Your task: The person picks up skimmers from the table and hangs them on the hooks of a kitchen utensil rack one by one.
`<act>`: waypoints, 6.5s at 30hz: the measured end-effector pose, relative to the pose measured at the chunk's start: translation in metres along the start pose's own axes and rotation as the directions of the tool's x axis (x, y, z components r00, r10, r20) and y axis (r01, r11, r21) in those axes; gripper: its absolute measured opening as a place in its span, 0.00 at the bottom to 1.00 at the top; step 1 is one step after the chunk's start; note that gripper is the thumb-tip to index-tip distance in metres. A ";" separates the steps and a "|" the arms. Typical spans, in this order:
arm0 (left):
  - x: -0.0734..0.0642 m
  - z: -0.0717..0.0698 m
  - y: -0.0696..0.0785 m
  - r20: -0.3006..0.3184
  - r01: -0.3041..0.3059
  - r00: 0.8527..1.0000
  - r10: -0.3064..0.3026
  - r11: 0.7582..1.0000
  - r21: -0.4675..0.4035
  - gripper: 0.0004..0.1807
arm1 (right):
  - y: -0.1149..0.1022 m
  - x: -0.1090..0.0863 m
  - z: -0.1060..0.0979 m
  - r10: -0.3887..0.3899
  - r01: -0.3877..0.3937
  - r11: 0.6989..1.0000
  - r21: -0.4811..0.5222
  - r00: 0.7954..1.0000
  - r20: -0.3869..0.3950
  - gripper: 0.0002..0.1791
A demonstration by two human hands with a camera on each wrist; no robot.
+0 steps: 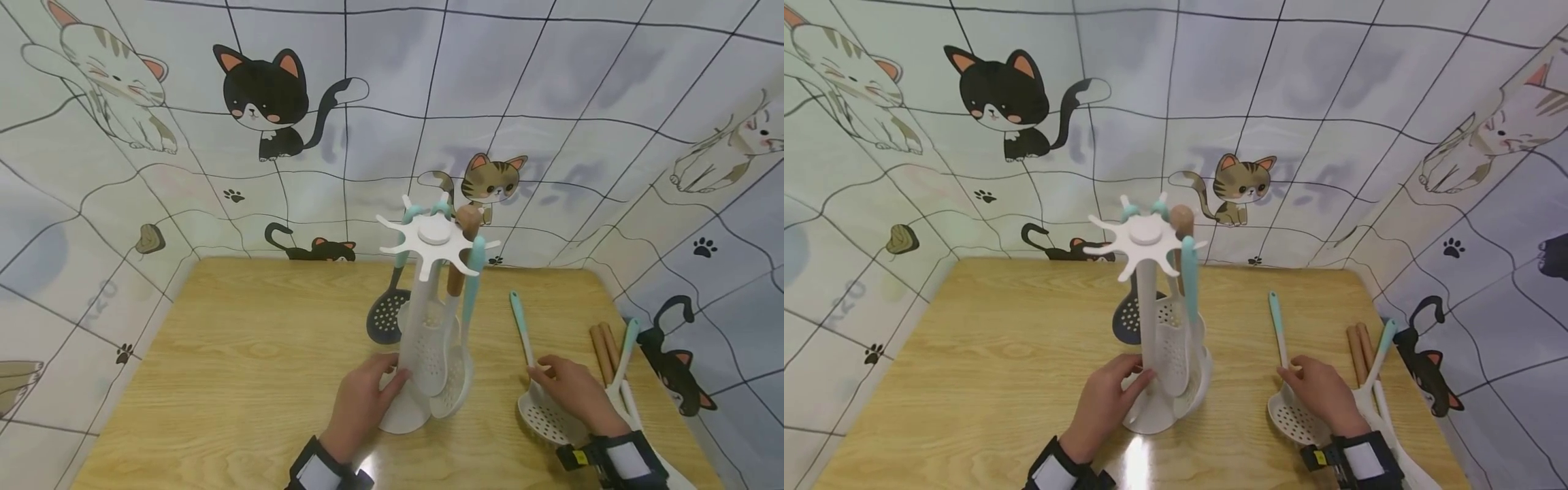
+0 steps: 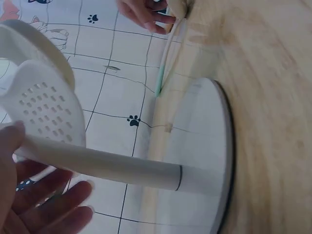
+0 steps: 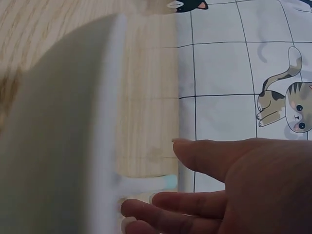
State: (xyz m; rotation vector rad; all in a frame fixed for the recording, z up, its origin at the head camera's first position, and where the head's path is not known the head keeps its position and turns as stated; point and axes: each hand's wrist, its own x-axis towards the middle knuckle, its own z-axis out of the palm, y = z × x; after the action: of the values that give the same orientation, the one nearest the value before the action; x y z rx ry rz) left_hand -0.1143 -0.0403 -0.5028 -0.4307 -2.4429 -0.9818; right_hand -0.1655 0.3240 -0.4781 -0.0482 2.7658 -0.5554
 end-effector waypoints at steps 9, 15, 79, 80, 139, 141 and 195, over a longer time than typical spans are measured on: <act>0.008 -0.001 -0.007 0.194 0.034 0.981 0.023 0.957 -0.288 0.21 | -0.002 0.006 0.008 0.004 -0.004 1.000 -0.001 1.000 0.023 0.34; 0.012 -0.003 -0.005 0.250 0.121 0.968 -0.013 0.898 -0.422 0.20 | -0.001 0.010 0.016 0.025 -0.025 1.000 -0.007 0.999 0.023 0.25; 0.001 0.012 0.010 -0.043 0.019 0.998 -0.035 0.950 -0.313 0.16 | -0.073 -0.052 0.008 -0.362 0.560 0.694 0.453 0.815 -0.453 0.16; 0.001 0.011 0.009 -0.026 0.022 0.999 -0.031 0.952 -0.305 0.16 | -0.074 -0.053 0.008 -0.365 0.570 0.702 0.427 0.803 -0.471 0.16; 0.000 0.016 0.020 -0.052 0.142 0.980 -0.190 0.865 -0.481 0.19 | -0.141 -0.076 -0.026 -0.584 0.820 0.550 0.155 0.511 -0.631 0.21; 0.000 0.016 0.021 -0.046 0.147 0.980 -0.192 0.866 -0.479 0.19 | -0.141 -0.076 -0.026 -0.591 0.822 0.549 0.149 0.509 -0.626 0.20; 0.000 0.017 0.020 -0.048 0.135 0.983 -0.177 0.877 -0.461 0.18 | -0.160 -0.067 -0.001 -0.631 0.852 0.491 0.183 0.492 -0.599 0.19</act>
State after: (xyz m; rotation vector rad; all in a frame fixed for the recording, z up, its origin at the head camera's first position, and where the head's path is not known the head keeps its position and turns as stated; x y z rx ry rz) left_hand -0.1101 -0.0145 -0.5025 -0.3334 -2.1787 -1.6219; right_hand -0.1069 0.1828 -0.3959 -1.2887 2.8005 -1.6507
